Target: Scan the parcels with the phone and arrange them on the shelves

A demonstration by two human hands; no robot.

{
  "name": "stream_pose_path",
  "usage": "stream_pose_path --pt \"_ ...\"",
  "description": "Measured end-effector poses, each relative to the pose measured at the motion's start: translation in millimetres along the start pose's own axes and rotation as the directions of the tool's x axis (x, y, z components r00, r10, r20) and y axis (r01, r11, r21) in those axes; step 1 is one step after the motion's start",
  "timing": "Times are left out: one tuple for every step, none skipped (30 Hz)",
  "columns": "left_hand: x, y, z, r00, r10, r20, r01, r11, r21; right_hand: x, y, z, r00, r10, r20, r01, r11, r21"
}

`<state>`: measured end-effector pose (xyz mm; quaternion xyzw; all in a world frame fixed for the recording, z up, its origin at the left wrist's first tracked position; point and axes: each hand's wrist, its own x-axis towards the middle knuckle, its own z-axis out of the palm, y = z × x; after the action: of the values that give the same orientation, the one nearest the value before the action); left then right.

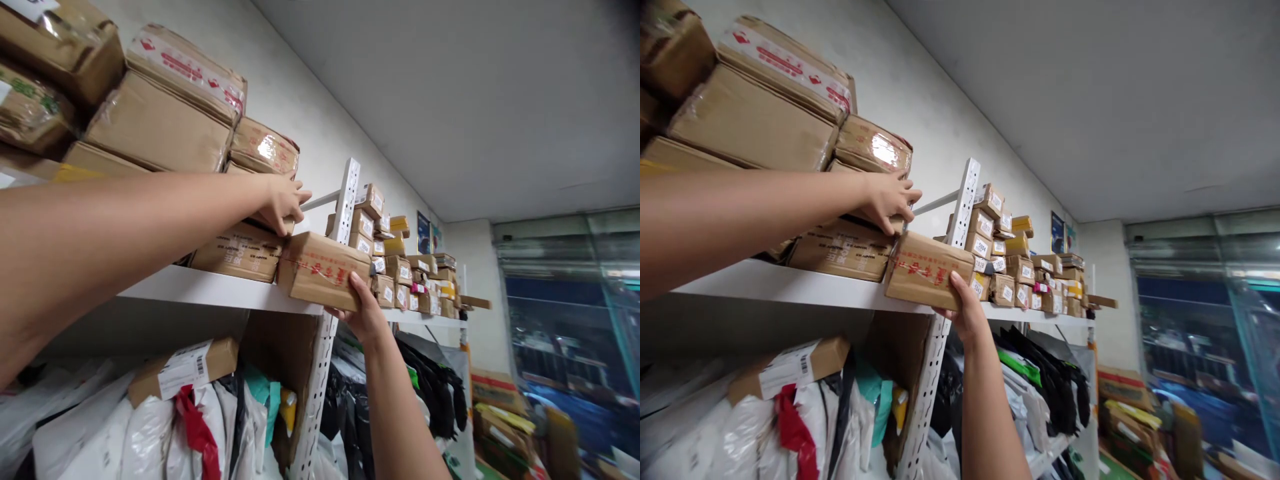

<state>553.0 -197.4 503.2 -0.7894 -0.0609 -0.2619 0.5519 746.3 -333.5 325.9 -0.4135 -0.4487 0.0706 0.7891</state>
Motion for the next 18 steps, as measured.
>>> stream_pose_path --pt "-1 0 0.3 1.000 -0.004 -0.007 0.004 1.000 0.004 4 2 2 0.999 -0.015 -0.041 0.012 0.997 -0.073" --pt "-1 0 0.5 1.000 -0.007 -0.008 0.007 1.000 0.014 10 3 3 0.996 -0.034 -0.085 0.021 0.989 -0.148" --pt "-1 0 0.6 1.000 -0.007 -0.001 0.007 0.999 0.032 15 4 3 0.991 -0.055 -0.125 0.026 0.975 -0.222" --pt "-2 0 0.6 1.000 -0.004 0.010 0.003 0.999 0.055 21 5 1 0.984 -0.080 -0.157 0.031 0.956 -0.293" --pt "-2 0 0.7 1.000 -0.001 0.025 -0.001 0.997 0.075 28 7 0 0.977 -0.112 -0.179 0.042 0.933 -0.359" --pt "-2 0 1.0 0.999 0.002 0.040 -0.006 0.996 0.090 33 9 -1 0.969 -0.152 -0.194 0.058 0.906 -0.420" --pt "-2 0 1.9 0.999 0.004 0.052 -0.010 0.995 0.098 38 11 -1 0.958 -0.196 -0.210 0.074 0.875 -0.478" --pt "-2 -1 3.2 0.998 0.004 0.057 -0.009 0.995 0.099 43 14 0 0.943 -0.244 -0.228 0.088 0.839 -0.537" --pt "-1 -1 5.0 0.998 -0.003 0.060 -0.003 0.995 0.096 47 16 2 0.925 -0.290 -0.244 0.094 0.800 -0.592" --pt "0 -2 7.0 0.998 -0.012 0.061 0.006 0.996 0.092 50 19 4 0.908 -0.329 -0.258 0.092 0.760 -0.644" --pt "1 -2 8.7 0.998 -0.020 0.063 0.014 0.996 0.087 52 20 8 0.894 -0.358 -0.268 0.083 0.722 -0.687" --pt "2 -2 9.7 0.998 -0.024 0.063 0.019 0.996 0.086 53 21 12 0.884 -0.378 -0.274 0.070 0.688 -0.722" --pt "3 -1 9.4 0.997 -0.032 0.069 0.026 0.996 0.089 54 20 15 0.879 -0.389 -0.276 0.059 0.662 -0.747" --pt "3 1 7.5 0.996 -0.042 0.079 0.035 0.995 0.095 53 20 19 0.877 -0.396 -0.274 0.053 0.645 -0.763" --pt "1 4 3.8 0.995 -0.047 0.089 0.037 0.994 0.105 51 19 22 0.877 -0.398 -0.267 0.054 0.635 -0.770" --pt "-3 7 -1.5 0.995 -0.041 0.092 0.030 0.993 0.115 46 21 24 0.878 -0.396 -0.267 0.051 0.633 -0.773" --pt "-11 12 -7.9 0.996 -0.030 0.081 0.021 0.993 0.113 40 25 27 0.868 -0.418 -0.269 0.067 0.634 -0.770" --pt "-23 19 -15.1 0.999 0.000 0.050 -0.005 0.995 0.097 29 32 31 0.853 -0.449 -0.268 0.100 0.642 -0.760"
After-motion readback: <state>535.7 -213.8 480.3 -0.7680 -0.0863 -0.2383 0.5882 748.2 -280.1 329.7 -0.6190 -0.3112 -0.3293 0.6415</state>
